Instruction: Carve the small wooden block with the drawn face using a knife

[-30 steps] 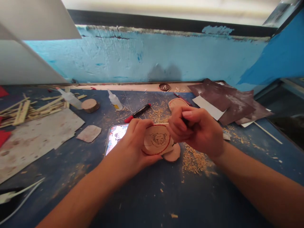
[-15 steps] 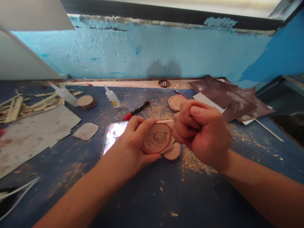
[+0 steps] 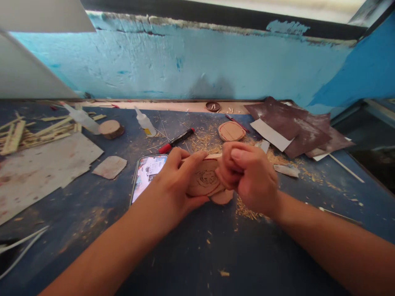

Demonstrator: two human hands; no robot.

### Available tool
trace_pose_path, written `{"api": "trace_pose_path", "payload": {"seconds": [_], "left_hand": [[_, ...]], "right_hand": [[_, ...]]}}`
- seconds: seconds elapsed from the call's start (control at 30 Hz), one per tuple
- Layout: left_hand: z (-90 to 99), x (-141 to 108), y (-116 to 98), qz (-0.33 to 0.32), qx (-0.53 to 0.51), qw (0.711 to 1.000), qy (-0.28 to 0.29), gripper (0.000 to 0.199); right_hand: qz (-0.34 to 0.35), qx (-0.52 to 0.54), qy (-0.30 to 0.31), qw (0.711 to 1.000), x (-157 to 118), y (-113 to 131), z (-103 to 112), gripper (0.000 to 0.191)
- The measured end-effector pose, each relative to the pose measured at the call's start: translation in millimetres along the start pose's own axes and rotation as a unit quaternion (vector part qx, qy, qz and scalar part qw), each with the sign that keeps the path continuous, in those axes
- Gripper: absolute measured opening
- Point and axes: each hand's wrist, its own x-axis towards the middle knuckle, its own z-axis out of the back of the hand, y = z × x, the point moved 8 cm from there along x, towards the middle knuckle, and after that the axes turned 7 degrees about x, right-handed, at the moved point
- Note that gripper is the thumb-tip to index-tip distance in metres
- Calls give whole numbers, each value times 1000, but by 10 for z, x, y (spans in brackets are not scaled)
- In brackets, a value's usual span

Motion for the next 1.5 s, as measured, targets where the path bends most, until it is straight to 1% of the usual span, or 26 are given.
{"api": "trace_pose_path", "payload": {"seconds": [0.07, 0.13, 0.17, 0.2, 0.23, 0.3, 0.33, 0.37, 0.4, 0.43, 0.53, 0.57, 0.67, 0.83, 0.93, 0.97, 1.03, 1.07, 1.17, 1.2, 1.27, 1.3, 1.43, 1.5], "left_hand": [[-1, 3, 13, 5, -1, 1000, 7, 77], [10, 4, 10, 3, 3, 1000, 7, 78], [19, 3, 4, 0, 5, 1000, 5, 78], [26, 2, -3, -2, 5, 1000, 3, 78], [30, 1, -8, -3, 3, 1000, 1, 78], [23, -2, -12, 1, 3, 1000, 7, 76], [18, -5, -13, 2, 6, 1000, 10, 75], [17, -8, -16, 2, 9, 1000, 9, 75], [16, -11, -20, 0, 12, 1000, 7, 76], [15, -14, -26, -4, 12, 1000, 6, 77], [-1, -22, -49, -18, 5, 1000, 6, 81], [-7, -23, -53, -21, 5, 1000, 6, 82], [-9, -24, -56, -20, 19, 1000, 0, 81], [-23, -32, -62, -21, 16, 1000, 4, 81], [-18, -32, -56, -21, 26, 999, -2, 82], [-10, -31, -50, -20, 29, 999, -7, 82], [-9, -28, -39, -16, 27, 999, -6, 82], [-15, -26, -36, -16, 25, 1000, -2, 81], [-24, -20, -40, -24, 32, 999, 3, 81], [-17, -19, -39, -25, 37, 999, -2, 80], [-9, -17, -33, -24, 41, 999, -9, 81], [-10, -17, -31, -23, 41, 999, -9, 81], [-5, -17, -31, -20, 42, 999, -4, 81], [-8, -19, -41, -20, 42, 999, 0, 81]], "right_hand": [[-11, 13, 24, 1000, -6, -34, -30, 30], [18, 13, 3, 1000, -9, 21, 2, 32], [24, -6, -11, 1000, -12, 35, 23, 31], [53, -10, -4, 999, -18, 82, 10, 30], [42, -21, 14, 999, -19, 63, -19, 31], [31, -28, 23, 999, -21, 45, -37, 32], [30, -20, 19, 999, -21, 51, -35, 32], [32, -17, -7, 999, -20, 64, -1, 32], [29, -24, -13, 999, -20, 70, 2, 32], [53, -13, -3, 998, -23, 118, -21, 32], [38, -14, 13, 999, -23, 109, -55, 31], [29, -16, 10, 999, -23, 95, -52, 31], [32, -10, 0, 999, -22, 78, -23, 30], [10, 13, 13, 1000, -19, -5, -23, 30], [18, -13, 5, 1000, -34, -4, -14, 30], [29, -38, 9, 999, -42, 12, -24, 31], [8, -78, 19, 997, -52, -20, -48, 32], [13, -61, 27, 998, -57, -9, -65, 30], [15, -25, 1, 1000, -62, -12, -23, 28], [40, -18, -3, 999, -65, 11, -10, 27], [16, -26, 12, 999, -65, -66, -12, 30], [18, -30, 16, 999, -65, -77, -8, 31], [50, -18, 9, 999, -53, 1, 6, 28], [49, -14, 3, 999, -40, 45, 0, 29]]}}
